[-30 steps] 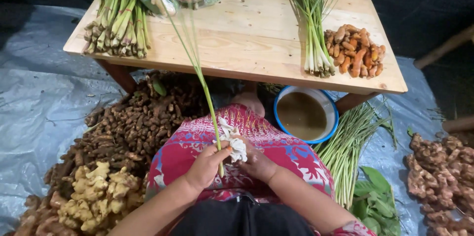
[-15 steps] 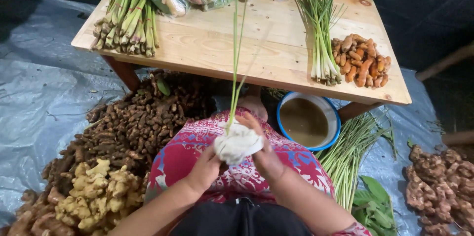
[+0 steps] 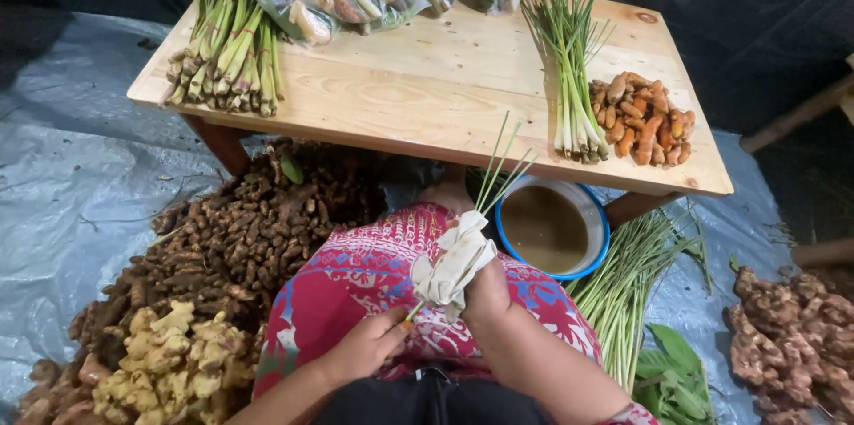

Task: Cleaning individual lemongrass stalks by wiping them with a cloth and sorting them on a table.

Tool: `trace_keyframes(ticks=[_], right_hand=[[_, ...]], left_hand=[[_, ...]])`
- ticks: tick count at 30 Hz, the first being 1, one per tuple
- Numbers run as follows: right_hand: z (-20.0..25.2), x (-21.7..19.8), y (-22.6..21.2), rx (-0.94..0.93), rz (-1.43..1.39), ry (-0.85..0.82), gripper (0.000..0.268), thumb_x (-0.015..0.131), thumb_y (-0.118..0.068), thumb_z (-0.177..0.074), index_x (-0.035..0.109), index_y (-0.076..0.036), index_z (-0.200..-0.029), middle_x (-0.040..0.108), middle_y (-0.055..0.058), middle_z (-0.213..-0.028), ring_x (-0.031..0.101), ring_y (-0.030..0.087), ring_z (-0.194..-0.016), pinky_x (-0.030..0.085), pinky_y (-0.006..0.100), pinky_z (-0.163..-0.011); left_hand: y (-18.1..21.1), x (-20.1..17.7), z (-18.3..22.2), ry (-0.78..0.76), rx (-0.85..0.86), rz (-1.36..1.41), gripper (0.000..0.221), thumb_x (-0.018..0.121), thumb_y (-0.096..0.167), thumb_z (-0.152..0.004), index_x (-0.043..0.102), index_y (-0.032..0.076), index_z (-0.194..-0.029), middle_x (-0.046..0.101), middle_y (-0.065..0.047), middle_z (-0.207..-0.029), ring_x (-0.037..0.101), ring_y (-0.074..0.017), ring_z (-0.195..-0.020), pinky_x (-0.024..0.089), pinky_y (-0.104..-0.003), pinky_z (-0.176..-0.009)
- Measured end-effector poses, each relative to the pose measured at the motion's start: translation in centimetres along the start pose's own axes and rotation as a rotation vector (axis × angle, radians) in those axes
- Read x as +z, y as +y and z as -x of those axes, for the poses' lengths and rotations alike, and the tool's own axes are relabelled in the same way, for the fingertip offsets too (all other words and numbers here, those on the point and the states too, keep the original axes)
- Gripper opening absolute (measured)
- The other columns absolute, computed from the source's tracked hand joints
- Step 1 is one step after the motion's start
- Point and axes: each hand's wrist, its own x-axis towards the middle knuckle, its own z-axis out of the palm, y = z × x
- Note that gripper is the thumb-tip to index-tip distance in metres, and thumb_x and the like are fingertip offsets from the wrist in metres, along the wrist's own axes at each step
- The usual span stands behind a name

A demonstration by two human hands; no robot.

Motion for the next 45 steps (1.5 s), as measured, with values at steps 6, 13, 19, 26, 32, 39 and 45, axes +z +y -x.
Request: trace_keyframes(ticks=[6, 13, 19, 26, 32, 39, 45], right_hand=[[-1.6, -0.1, -0.3, 0.029, -0.031, 0.187, 0.028, 0.045, -0.009, -0.101, 0.047, -0.007, -0.130, 0.065, 0.019, -0.111, 0.063, 0.031, -0.094, 0.052, 0.045, -0.077], [-8.7, -2.0, -4.0, 0.032, -0.076, 0.433, 0.018, 0.047, -0.012, -0.103, 0.056, -0.011, -0.119, 0.069, 0.012, -0.101, 0.065, 0.027, -0.081, 0.053, 0.040, -0.067], [-11.2, -4.0, -5.9, 0.055, -0.103, 0.602, 0.015, 0.049, -0.015, -0.104, 0.063, -0.015, -0.110, 0.072, 0.005, -0.092, 0.066, 0.023, -0.071, 0.054, 0.036, -0.060], [-4.4, 0.7, -2.2, 0.234, -0.128, 0.336, 0.023, 0.045, -0.025, -0.109, 0.059, -0.008, -0.109, 0.066, 0.014, -0.088, 0.063, 0.027, -0.073, 0.054, 0.041, -0.065], [3.6, 1.8, 2.8, 0.283, -0.139, 0.068, 0.020, 0.044, -0.022, -0.105, 0.059, -0.008, -0.105, 0.064, 0.012, -0.083, 0.060, 0.025, -0.074, 0.050, 0.040, -0.069], [2.0, 2.3, 0.8, 0.358, -0.152, -0.188, 0.019, 0.043, -0.018, -0.101, 0.059, -0.008, -0.100, 0.062, 0.011, -0.079, 0.058, 0.023, -0.075, 0.047, 0.038, -0.073], [-1.4, 1.2, -0.4, 0.336, -0.207, -0.074, 0.016, 0.049, -0.019, -0.099, 0.057, -0.009, -0.090, 0.061, 0.012, -0.070, 0.060, 0.028, -0.071, 0.047, 0.042, -0.068]], left_hand=[[-2.1, -2.0, 2.7, -0.067, 0.031, 0.258, 0.016, 0.052, 0.007, -0.105, 0.065, -0.001, -0.111, 0.052, -0.003, -0.072, 0.041, -0.0105, -0.058, 0.032, -0.026, -0.053], [-8.8, -5.8, 5.9, -0.052, -0.087, 0.152, 0.018, 0.057, 0.018, -0.104, 0.065, 0.004, -0.096, 0.050, -0.002, -0.067, 0.044, -0.0118, -0.057, 0.031, -0.025, -0.055], [-8.9, -8.2, 9.1, 0.139, -0.101, 0.326, 0.022, 0.054, 0.013, -0.103, 0.070, -0.002, -0.102, 0.049, -0.005, -0.066, 0.039, -0.0139, -0.056, 0.026, -0.028, -0.052], [-1.6, -3.8, 4.1, 0.093, 0.215, 0.510, 0.022, 0.046, 0.015, -0.108, 0.062, 0.001, -0.111, 0.048, -0.003, -0.070, 0.037, -0.0109, -0.056, 0.027, -0.025, -0.048], [1.6, 0.7, -1.5, 0.171, 0.220, 0.327, 0.037, 0.052, 0.014, -0.101, 0.067, -0.001, -0.131, 0.072, -0.009, -0.122, 0.063, -0.0160, -0.104, 0.050, -0.028, -0.093], [-1.0, -0.6, -0.1, -0.028, -0.039, 0.356, 0.025, 0.051, 0.016, -0.105, 0.063, 0.000, -0.121, 0.053, -0.004, -0.069, 0.042, -0.0115, -0.057, 0.032, -0.025, -0.050], [-3.1, -3.1, 3.1, -0.082, -0.047, 0.211, 0.016, 0.055, 0.016, -0.105, 0.061, 0.003, -0.099, 0.057, -0.005, -0.078, 0.045, -0.0105, -0.060, 0.033, -0.025, -0.053]])
